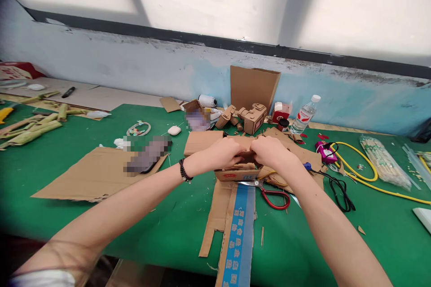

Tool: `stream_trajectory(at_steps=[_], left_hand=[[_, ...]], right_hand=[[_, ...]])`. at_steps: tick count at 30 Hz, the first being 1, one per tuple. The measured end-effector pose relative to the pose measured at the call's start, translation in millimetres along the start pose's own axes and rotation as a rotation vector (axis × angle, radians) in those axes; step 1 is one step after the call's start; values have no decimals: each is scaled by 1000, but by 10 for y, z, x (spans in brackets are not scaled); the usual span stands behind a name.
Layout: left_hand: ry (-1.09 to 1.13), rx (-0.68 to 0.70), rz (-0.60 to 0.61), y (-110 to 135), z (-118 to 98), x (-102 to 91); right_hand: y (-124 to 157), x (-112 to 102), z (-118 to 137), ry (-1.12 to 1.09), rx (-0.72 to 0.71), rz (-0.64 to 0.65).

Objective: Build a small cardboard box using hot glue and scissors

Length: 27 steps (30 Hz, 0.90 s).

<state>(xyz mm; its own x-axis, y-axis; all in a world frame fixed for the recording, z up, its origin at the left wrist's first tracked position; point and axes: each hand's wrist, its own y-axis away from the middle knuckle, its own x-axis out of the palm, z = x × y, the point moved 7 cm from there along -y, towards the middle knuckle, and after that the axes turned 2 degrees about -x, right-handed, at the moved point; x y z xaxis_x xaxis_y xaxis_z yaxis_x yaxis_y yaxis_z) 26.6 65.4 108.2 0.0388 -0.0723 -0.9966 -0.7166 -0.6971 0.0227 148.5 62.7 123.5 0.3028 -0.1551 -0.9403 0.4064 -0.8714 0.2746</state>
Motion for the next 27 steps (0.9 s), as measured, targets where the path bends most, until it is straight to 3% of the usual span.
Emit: stream_trajectory(at_steps=[6,16,27], left_hand=[[99,45,-141,92,-3,-134],[69,88,-129,154,-162,-223],[14,-15,-111,142,-75,-251]], right_hand=[[77,-156,54,76,-6,-73],[132,-258,120,113,-45,-108],[128,-232,168,76,-35,-100]])
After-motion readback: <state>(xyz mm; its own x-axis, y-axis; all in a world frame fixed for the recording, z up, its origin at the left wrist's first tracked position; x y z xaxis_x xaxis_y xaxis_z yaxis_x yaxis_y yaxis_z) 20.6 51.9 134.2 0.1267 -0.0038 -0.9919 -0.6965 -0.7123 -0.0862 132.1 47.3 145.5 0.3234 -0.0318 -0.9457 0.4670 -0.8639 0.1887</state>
